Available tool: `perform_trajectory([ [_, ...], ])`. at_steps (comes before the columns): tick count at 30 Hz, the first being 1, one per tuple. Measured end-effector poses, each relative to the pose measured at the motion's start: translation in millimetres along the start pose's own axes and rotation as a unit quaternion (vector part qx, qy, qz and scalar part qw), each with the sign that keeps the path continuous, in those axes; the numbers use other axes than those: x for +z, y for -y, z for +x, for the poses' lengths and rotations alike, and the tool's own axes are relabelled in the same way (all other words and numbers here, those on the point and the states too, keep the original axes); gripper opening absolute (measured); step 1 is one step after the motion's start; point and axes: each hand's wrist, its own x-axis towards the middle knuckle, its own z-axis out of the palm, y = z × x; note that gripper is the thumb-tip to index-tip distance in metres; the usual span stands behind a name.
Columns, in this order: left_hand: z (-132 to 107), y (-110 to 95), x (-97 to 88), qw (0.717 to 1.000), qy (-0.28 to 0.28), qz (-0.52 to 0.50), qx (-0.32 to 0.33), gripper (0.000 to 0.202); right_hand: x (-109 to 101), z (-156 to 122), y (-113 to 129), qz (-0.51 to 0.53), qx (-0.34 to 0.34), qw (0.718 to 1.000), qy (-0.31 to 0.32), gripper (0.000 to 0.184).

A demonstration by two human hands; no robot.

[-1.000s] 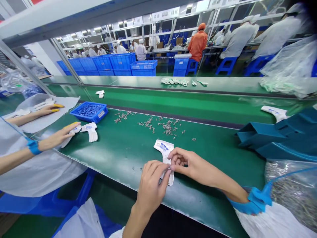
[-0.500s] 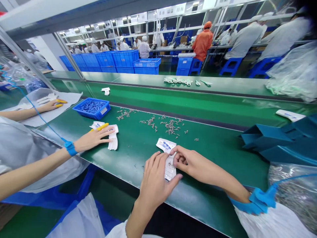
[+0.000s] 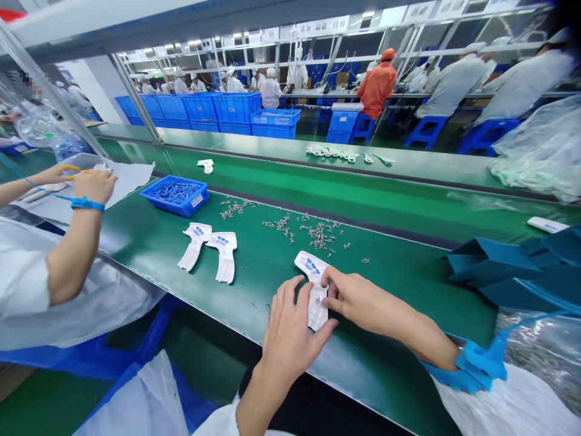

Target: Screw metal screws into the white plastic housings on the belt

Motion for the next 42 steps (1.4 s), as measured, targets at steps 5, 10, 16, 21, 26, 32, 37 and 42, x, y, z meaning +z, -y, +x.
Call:
perform_trajectory([
  [5,0.4,-0.3,4.3,0.999,-0.023,0.016,-0.044,0.046,10.8,-5.3,-10.2,0.296,0.066,0.953,0.009,0.015],
  [10,-2.9,0.2,5.7,0.996,-0.076,0.014,-0.036,0.040,28.0,-12.1,5.1,0.523,0.135,0.840,-0.055,0.037],
  [16,-6.7,2.5,8.2,0.991,-0.127,0.026,-0.022,0.044,38.1,-3.3,16.4,0.517,0.110,0.848,-0.048,0.038],
  [21,-6.1,3.4,5.8,0.994,-0.109,0.003,-0.012,0.049,37.8,-4.6,15.3,0.541,0.085,0.835,-0.061,0.034],
  [26,-6.3,3.5,-1.8,0.997,-0.072,-0.040,0.004,0.056,4.7,17.0,-14.2,0.566,0.075,0.813,-0.112,0.022],
  [32,-6.0,6.6,-1.7,0.998,-0.040,-0.047,-0.020,0.048,-77.4,89.8,-83.3,0.472,0.104,0.788,-0.380,0.005],
  [37,-6.5,4.0,2.2,0.997,-0.044,-0.059,-0.023,0.040,-93.8,92.3,-107.2,0.361,0.099,0.827,-0.418,0.021],
  [42,3.0,29.8,-28.9,0.993,-0.084,-0.079,-0.013,0.034,-51.5,35.3,-122.0,0.142,0.031,0.934,-0.325,0.021],
])
